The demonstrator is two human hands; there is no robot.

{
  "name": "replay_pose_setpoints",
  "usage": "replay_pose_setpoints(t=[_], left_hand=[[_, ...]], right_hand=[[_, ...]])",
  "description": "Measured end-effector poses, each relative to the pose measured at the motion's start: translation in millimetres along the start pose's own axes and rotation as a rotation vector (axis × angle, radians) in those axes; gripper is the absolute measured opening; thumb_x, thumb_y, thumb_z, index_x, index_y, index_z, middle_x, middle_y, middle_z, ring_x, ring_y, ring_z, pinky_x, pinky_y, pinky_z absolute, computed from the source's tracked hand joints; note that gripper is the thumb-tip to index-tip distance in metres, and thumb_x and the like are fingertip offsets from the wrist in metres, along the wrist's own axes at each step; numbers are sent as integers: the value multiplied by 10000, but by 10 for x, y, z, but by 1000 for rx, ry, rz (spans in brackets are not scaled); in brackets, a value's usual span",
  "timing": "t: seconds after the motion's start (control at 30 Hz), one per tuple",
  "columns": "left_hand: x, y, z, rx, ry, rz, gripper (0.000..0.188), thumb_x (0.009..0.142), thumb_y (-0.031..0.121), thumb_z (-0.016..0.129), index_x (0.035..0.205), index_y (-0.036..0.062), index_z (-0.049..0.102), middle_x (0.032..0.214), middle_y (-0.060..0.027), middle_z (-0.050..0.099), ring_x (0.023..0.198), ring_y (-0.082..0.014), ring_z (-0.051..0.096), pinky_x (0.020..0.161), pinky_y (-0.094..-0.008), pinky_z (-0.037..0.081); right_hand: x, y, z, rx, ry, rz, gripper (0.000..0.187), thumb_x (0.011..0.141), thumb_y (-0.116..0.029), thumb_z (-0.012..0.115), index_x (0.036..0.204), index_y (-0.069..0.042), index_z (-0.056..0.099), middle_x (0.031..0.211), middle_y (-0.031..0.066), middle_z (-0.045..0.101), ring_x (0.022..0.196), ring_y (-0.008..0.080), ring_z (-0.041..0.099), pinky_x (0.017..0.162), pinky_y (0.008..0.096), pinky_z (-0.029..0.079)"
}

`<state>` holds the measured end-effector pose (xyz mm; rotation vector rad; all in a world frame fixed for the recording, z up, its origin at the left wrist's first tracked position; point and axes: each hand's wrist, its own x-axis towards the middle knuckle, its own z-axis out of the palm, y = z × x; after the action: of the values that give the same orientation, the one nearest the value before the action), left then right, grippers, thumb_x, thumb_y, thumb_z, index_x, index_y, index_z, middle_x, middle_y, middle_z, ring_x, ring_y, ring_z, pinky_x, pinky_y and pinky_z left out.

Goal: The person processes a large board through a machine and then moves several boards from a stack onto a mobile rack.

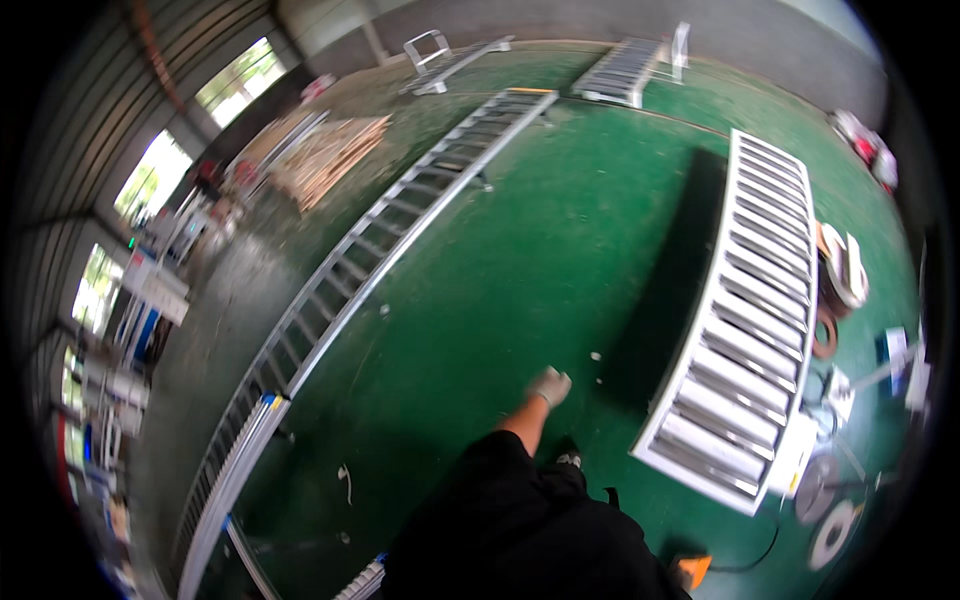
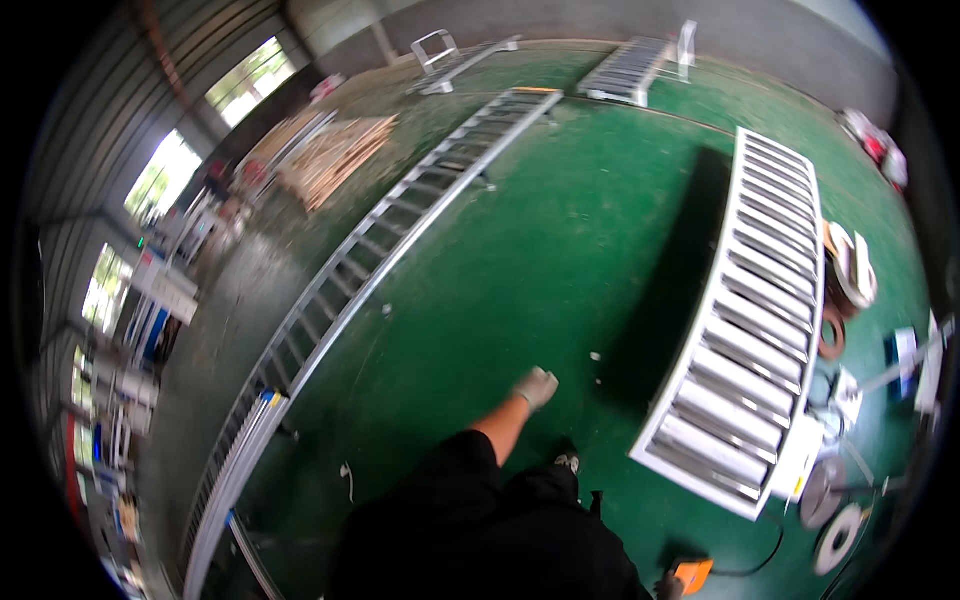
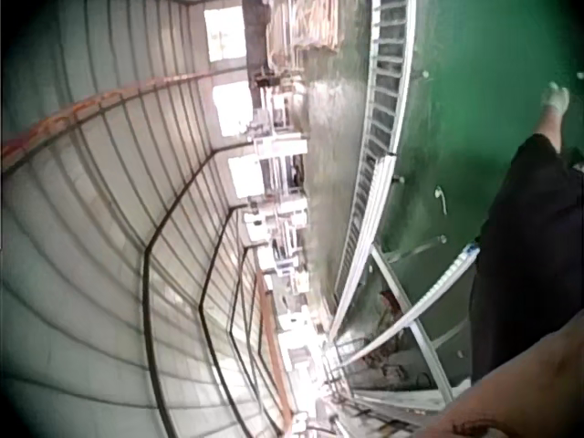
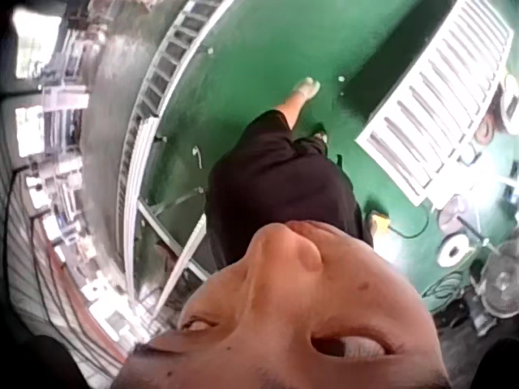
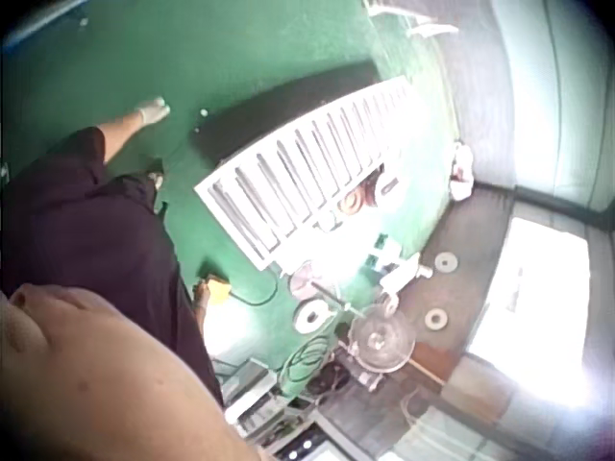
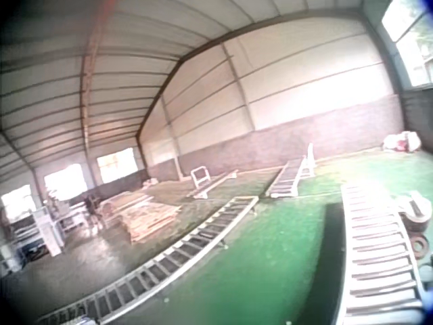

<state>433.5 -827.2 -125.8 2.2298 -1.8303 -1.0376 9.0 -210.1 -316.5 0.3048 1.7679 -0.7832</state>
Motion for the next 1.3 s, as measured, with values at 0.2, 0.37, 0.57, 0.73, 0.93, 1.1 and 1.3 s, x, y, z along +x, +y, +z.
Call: replay_pose_setpoints(t=[0.2,0.37,0.57,0.73,0.93,1.1,1.3], left_hand=[[1373,-1654,-2017,-72,491,94,432,950,370,443,1084,-5,610,1134,-279,632,1053,-475,591,873,-515,492],[872,-2628,-1696,294,347,71,451,1016,383,419,1166,-2,600,1300,-218,600,1215,-398,552,1019,-454,452],[286,-1905,-130,78,-571,-404,451,1015,342,433,1256,19,636,1318,-216,609,1155,-366,613,966,-447,484],[774,-994,-242,25,-517,-329,532,959,490,566,1308,99,654,1356,-159,617,1176,-355,618,961,-449,492],[2787,737,-2131,-631,312,-281,484,1012,449,449,1242,42,574,1235,-197,633,1161,-367,596,986,-455,463],[3729,1391,-2220,-541,403,-102,401,1016,379,475,1199,44,598,1186,-207,647,1120,-374,611,958,-452,476],[4765,674,-763,-302,-389,-647,569,987,475,482,1427,119,532,1470,-159,517,1338,-362,491,1103,-443,397]], right_hand=[[-468,-1958,1742,-299,-74,-292,243,922,-293,619,931,-50,626,691,90,644,578,196,626,502,330,486],[-301,-3480,2567,-338,-165,-550,280,942,-286,595,928,-7,620,661,90,624,567,157,597,501,281,454],[2069,-5000,2621,-304,-317,-595,270,950,-298,600,917,-29,600,600,42,533,484,159,492,424,258,365],[1642,-6865,4496,-1046,-341,-522,243,952,-310,595,913,-72,622,694,23,601,629,149,571,531,282,432],[2665,-9211,6354,-2090,-317,-1366,216,955,-324,589,909,-122,650,807,1,683,804,136,665,658,311,513],[1996,-10591,8564,-1201,-623,-1024,252,991,-336,523,1053,-99,585,844,47,567,748,207,523,689,373,420],[-48,-11142,9318,-1295,-630,-1253,245,946,-143,566,1124,-14,675,963,72,720,880,186,667,798,334,556]])
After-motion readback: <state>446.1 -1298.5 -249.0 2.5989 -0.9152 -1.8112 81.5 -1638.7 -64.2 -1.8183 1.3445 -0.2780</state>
